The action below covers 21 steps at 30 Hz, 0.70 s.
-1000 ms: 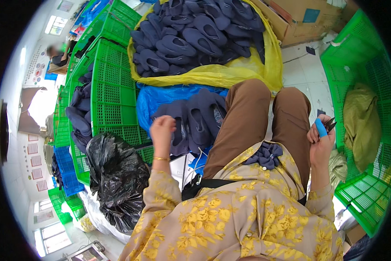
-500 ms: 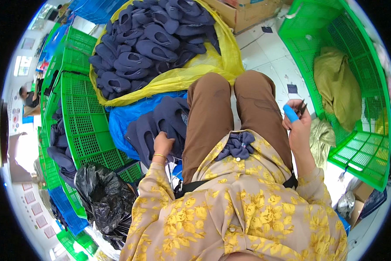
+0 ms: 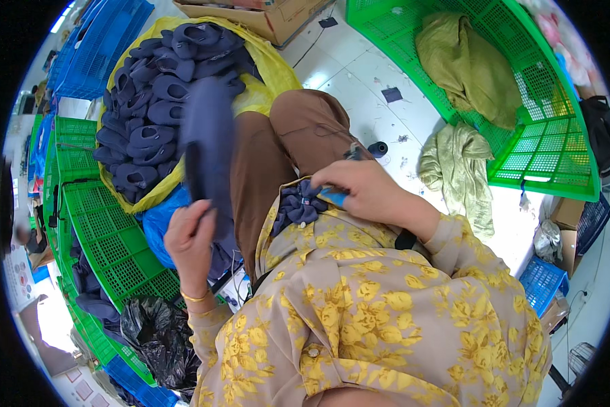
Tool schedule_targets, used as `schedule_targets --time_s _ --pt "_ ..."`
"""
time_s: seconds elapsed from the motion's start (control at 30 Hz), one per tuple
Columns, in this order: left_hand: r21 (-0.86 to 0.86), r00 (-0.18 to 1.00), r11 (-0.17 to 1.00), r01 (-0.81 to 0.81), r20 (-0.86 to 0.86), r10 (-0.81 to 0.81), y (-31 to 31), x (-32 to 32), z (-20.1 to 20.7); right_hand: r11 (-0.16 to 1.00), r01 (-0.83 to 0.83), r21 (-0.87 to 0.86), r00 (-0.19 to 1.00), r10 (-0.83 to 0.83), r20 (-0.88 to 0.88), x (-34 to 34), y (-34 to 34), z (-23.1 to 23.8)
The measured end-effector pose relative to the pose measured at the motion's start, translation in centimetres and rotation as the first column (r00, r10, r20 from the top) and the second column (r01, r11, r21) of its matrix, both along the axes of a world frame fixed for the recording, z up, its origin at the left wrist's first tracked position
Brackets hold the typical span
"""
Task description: The person sits on the floor and uses a blue tool to stitch or attach a small component to the heel of a dark blue slip-on shoe. They repeatedly insert the tool, pull the thread, and adjust the shoe's position.
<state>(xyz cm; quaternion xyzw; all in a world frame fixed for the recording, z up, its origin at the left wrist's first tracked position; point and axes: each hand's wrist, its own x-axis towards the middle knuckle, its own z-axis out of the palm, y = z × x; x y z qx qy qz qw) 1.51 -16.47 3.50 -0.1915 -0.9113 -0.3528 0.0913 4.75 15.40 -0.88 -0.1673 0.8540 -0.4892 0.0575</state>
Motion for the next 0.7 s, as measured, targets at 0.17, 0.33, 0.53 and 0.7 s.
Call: schedule_targets --time_s 0.17,0.33,0.53,0.7 --pt "-0.18 0.984 0.968 0.177 0.015 -0.178 5.9 -0.8 -2.0 0.909 -0.169 0.381 0.98 0.198 -0.038 -0.3 -1.5 -1.1" --pt "-0.125 0.99 0.982 0.14 0.022 -0.138 5.9 -1.3 -1.7 0.982 -0.079 0.173 0.993 0.094 -0.077 -0.2 -0.8 -1.8" --pt "-0.056 0.983 0.987 0.151 -0.098 -0.156 7.2 0.5 1.7 0.976 0.171 -0.137 0.907 -0.102 0.409 -0.1 0.5 2.5" --pt "0.116 0.906 0.921 0.372 0.172 -0.388 10.2 1.1 3.1 0.956 0.138 -0.257 0.925 -0.032 0.378 0.8 -0.6 4.6"
